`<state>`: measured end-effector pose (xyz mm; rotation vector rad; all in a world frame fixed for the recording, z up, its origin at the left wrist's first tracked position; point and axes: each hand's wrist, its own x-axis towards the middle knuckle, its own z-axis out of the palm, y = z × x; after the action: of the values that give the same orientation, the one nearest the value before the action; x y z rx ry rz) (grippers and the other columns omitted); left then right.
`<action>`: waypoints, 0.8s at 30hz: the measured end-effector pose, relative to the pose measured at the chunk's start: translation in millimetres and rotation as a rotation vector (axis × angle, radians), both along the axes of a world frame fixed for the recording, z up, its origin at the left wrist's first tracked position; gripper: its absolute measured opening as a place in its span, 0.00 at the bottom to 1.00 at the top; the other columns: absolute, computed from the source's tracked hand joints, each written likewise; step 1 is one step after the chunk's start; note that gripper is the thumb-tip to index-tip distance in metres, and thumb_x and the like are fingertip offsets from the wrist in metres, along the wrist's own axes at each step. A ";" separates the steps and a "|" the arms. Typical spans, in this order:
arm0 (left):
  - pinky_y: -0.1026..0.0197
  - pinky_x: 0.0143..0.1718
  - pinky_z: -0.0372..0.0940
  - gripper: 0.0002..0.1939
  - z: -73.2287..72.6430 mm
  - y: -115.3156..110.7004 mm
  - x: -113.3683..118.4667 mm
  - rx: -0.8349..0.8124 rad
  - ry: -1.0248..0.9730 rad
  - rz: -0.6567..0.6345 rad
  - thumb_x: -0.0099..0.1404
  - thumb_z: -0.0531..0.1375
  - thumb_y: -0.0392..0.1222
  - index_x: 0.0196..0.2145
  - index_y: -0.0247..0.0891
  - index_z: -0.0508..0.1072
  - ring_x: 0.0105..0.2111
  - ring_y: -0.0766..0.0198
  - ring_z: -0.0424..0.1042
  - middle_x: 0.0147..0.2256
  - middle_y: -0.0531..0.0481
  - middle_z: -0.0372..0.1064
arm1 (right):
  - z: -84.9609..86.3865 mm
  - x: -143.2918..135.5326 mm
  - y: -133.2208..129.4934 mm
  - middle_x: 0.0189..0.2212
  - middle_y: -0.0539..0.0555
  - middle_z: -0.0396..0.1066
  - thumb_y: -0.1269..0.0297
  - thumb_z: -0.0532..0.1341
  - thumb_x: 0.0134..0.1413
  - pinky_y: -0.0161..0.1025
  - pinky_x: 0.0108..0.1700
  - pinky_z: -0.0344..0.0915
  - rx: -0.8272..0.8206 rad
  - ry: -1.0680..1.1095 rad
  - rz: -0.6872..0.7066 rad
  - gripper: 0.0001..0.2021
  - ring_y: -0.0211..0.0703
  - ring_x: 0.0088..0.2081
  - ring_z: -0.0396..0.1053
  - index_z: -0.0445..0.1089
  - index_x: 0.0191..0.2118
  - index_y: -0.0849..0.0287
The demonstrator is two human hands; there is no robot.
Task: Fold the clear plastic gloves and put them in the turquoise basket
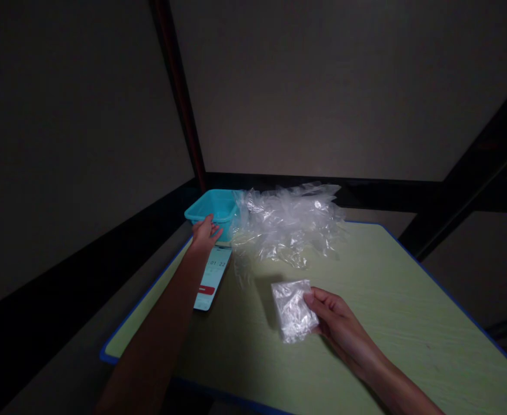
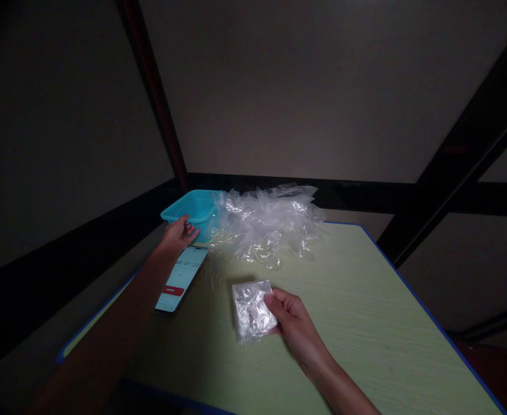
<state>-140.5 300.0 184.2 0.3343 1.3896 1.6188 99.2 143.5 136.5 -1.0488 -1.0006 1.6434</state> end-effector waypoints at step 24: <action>0.63 0.27 0.64 0.12 -0.1 -97.4 38.9 0.310 0.063 -0.473 0.42 0.64 0.36 0.28 0.36 0.69 0.26 0.64 0.70 0.25 0.53 0.70 | 57.1 57.5 -2.5 0.19 0.50 0.67 0.54 0.72 0.28 0.31 0.21 0.61 0.137 -0.056 -0.364 0.15 0.34 0.20 0.60 0.74 0.23 0.57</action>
<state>-101.6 202.6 184.1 0.8371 1.0012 1.4257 156.8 141.0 193.6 -1.1142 -0.8846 1.2400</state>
